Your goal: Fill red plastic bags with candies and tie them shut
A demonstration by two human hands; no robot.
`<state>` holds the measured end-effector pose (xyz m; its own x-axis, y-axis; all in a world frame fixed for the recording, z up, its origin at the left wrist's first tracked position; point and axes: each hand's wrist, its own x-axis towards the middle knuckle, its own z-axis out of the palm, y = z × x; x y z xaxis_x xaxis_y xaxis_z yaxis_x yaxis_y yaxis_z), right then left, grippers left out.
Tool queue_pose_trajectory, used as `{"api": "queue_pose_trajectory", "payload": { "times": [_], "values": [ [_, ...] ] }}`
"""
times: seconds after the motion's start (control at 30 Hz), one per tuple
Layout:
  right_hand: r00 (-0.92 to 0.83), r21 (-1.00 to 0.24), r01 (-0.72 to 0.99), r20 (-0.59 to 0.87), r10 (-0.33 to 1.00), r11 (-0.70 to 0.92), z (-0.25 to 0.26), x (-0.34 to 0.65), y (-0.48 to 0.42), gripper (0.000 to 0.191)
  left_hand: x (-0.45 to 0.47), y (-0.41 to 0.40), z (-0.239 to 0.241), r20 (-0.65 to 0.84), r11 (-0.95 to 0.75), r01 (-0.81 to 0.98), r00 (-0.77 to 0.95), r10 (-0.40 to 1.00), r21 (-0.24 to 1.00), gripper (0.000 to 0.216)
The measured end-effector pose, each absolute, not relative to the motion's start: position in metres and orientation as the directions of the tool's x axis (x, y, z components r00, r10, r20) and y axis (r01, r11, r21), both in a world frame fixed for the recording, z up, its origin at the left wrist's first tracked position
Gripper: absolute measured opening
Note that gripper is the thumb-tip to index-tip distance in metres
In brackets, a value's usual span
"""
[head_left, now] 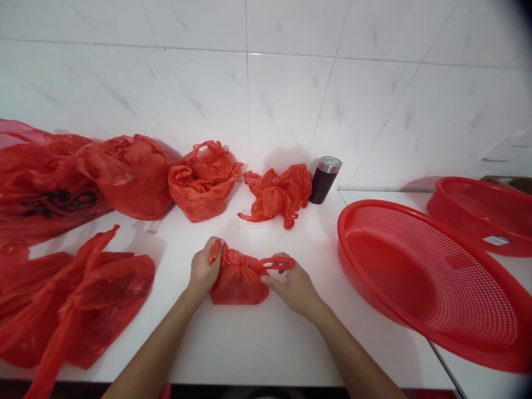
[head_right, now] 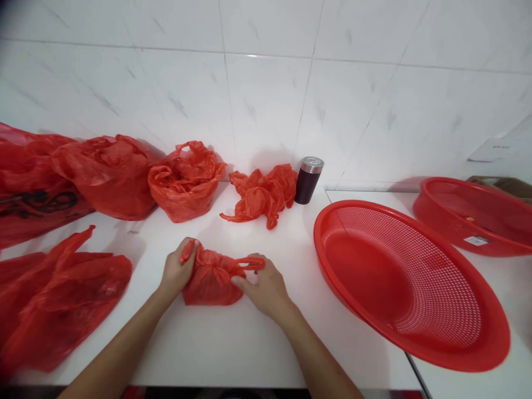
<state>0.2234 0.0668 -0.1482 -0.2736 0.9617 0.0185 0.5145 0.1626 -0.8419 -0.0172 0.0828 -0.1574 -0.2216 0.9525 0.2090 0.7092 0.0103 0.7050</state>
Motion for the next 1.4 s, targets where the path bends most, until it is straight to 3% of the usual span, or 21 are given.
{"api": "queue_pose_trajectory", "payload": {
  "times": [0.23, 0.87, 1.03, 1.27, 1.4],
  "values": [
    [-0.404, -0.769, 0.61, -0.095, 0.91, 0.19, -0.16, 0.196, 0.068, 0.009, -0.015, 0.085, -0.166, 0.142, 0.065, 0.785, -0.192, 0.971, 0.615, 0.014],
    [-0.337, -0.687, 0.702, -0.091, 0.937, 0.186, -0.176, 0.211, 0.081, 0.022, -0.015, 0.113, -0.18, 0.028, 0.125, 0.921, -0.146, 0.989, 0.368, 0.023],
    [-0.351, -0.664, 0.715, -0.072, 0.933, 0.218, -0.175, 0.216, 0.084, 0.023, -0.016, 0.114, -0.174, 0.032, 0.105, 0.92, -0.126, 0.991, 0.377, 0.024],
    [-0.342, -0.645, 0.727, -0.043, 0.939, 0.236, -0.179, 0.23, 0.088, 0.025, -0.03, 0.096, -0.163, 0.067, 0.06, 0.894, -0.1, 0.993, 0.443, 0.047],
    [-0.407, -0.618, 0.728, -0.041, 0.913, 0.297, -0.182, 0.23, 0.089, 0.036, -0.032, 0.094, -0.17, 0.054, 0.077, 0.894, -0.113, 0.992, 0.441, 0.048]
  ]
}}
